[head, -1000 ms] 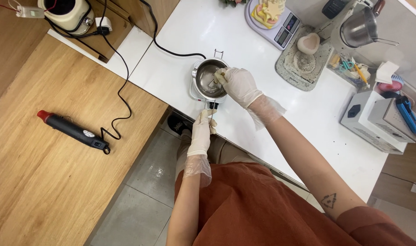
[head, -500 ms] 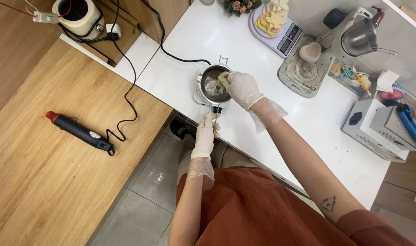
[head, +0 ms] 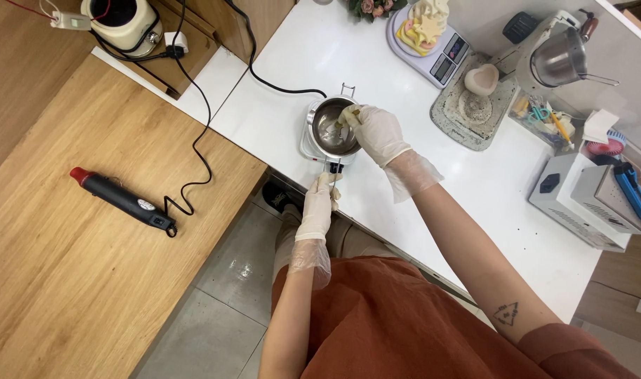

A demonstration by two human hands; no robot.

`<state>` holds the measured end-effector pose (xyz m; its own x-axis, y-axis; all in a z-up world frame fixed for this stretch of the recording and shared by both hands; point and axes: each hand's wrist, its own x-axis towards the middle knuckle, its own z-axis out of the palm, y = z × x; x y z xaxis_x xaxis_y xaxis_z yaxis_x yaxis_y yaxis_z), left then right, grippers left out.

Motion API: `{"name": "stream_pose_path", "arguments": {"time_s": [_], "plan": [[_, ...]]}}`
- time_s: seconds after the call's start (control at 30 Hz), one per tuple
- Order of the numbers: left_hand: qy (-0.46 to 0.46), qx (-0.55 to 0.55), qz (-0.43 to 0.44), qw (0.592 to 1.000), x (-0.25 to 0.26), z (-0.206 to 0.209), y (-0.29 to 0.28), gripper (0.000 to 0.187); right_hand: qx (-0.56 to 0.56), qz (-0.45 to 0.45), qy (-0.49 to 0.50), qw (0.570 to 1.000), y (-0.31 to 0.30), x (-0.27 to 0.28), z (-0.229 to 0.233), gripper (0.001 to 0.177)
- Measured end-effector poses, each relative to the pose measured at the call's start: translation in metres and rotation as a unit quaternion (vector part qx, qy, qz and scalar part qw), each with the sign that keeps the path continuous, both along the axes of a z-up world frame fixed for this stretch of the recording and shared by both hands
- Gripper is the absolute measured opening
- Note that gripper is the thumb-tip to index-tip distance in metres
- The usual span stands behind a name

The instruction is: Melting wax blocks in a small pot on a heating plate and preparing star anise for candle decoration.

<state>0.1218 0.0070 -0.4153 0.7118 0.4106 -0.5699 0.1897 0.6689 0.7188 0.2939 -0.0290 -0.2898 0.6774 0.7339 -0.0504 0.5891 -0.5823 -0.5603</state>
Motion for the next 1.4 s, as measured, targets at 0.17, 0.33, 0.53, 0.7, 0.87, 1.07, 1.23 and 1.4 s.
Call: {"name": "stream_pose_path", "arguments": {"time_s": [0.17,0.33,0.53,0.7,0.87,1.07,1.23,1.4], "plan": [[-0.003,0.007,0.016,1.0,0.004,-0.007,-0.002,0.044,-0.039,-0.026,0.069,0.996,0.001,-0.005,0.01,0.037],[0.022,0.019,-0.006,1.0,0.006,0.013,-0.002,0.043,-0.002,-0.012,-0.004,1.0,0.0,0.005,-0.006,0.033],[0.005,0.003,0.018,1.0,0.002,0.002,-0.004,0.042,-0.061,-0.016,-0.015,0.998,-0.005,0.005,0.002,0.039],[0.006,0.017,0.007,1.0,-0.001,0.008,-0.004,0.042,-0.017,-0.016,0.037,0.999,-0.005,0.001,0.0,0.036],[0.016,0.028,0.003,0.999,-0.002,0.012,-0.003,0.042,-0.058,0.006,-0.038,0.998,-0.005,0.006,-0.005,0.041],[-0.005,0.017,0.013,1.0,-0.001,-0.002,-0.004,0.042,-0.067,-0.024,0.069,0.995,-0.004,0.005,0.005,0.04],[-0.001,0.01,0.014,1.0,-0.002,0.005,-0.004,0.041,-0.019,0.017,0.003,1.0,-0.005,0.002,-0.001,0.035],[0.001,0.019,0.008,1.0,-0.004,0.009,-0.005,0.042,-0.09,0.009,-0.044,0.995,-0.001,0.009,-0.007,0.044]]}}
